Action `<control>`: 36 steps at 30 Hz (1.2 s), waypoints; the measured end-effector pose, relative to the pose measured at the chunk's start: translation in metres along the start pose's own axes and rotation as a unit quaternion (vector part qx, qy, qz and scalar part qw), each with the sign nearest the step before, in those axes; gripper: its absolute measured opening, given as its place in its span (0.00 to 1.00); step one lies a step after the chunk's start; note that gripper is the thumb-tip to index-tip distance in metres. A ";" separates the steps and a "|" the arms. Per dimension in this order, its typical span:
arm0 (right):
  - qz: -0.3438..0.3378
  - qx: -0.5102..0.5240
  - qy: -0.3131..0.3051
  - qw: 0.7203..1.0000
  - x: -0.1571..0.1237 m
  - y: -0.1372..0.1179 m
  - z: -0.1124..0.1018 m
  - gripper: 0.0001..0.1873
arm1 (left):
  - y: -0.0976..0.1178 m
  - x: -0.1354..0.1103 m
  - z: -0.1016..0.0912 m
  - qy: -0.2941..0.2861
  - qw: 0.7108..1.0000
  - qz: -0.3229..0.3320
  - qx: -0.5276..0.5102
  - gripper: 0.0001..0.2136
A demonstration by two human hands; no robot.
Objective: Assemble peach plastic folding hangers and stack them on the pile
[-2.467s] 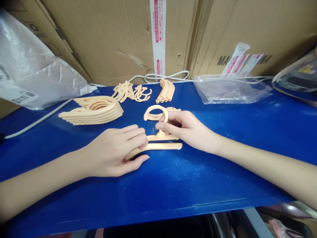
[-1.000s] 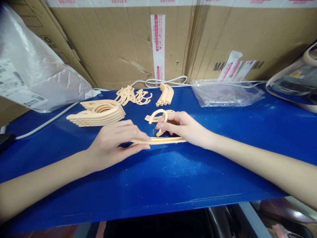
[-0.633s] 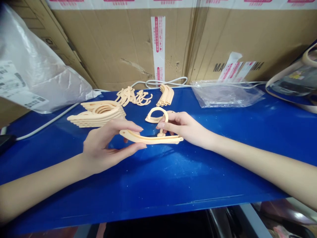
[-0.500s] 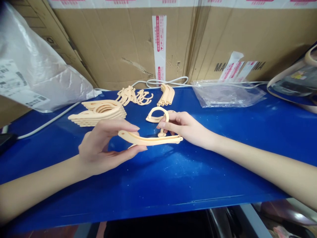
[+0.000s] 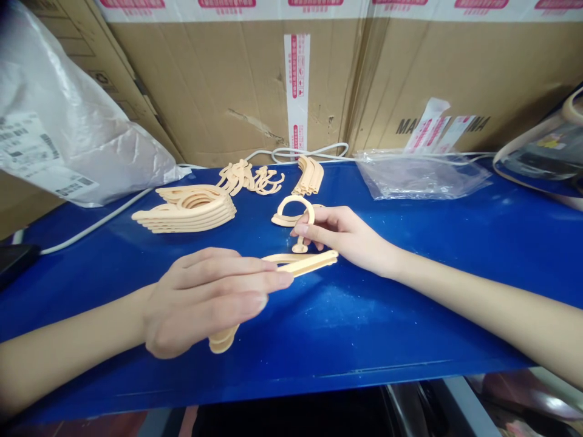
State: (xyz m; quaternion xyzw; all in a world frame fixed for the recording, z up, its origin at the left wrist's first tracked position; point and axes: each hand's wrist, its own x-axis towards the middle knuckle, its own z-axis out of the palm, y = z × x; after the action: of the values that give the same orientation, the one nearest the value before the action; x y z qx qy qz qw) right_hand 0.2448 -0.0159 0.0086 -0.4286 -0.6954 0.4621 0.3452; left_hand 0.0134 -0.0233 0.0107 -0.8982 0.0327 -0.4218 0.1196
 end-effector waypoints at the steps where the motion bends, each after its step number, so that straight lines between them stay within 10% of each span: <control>1: -0.001 -0.001 0.002 1.000 0.000 0.000 0.000 0.12 | 0.000 0.001 -0.001 0.005 1.000 0.008 0.027 0.11; 9: 0.003 0.038 0.012 0.999 0.000 0.004 0.001 0.11 | -0.001 0.010 -0.007 -0.053 0.995 0.038 0.079 0.07; 36: 0.037 0.195 0.064 0.978 0.000 0.004 0.000 0.25 | -0.007 -0.004 0.008 -0.200 0.927 -0.315 0.017 0.08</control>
State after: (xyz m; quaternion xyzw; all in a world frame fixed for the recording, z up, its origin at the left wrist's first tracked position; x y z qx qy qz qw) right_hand 0.2455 -0.0152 0.0051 -0.4070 -0.5518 0.5731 0.4488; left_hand 0.0164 -0.0145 0.0049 -0.9258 -0.2840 -0.2497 -0.0004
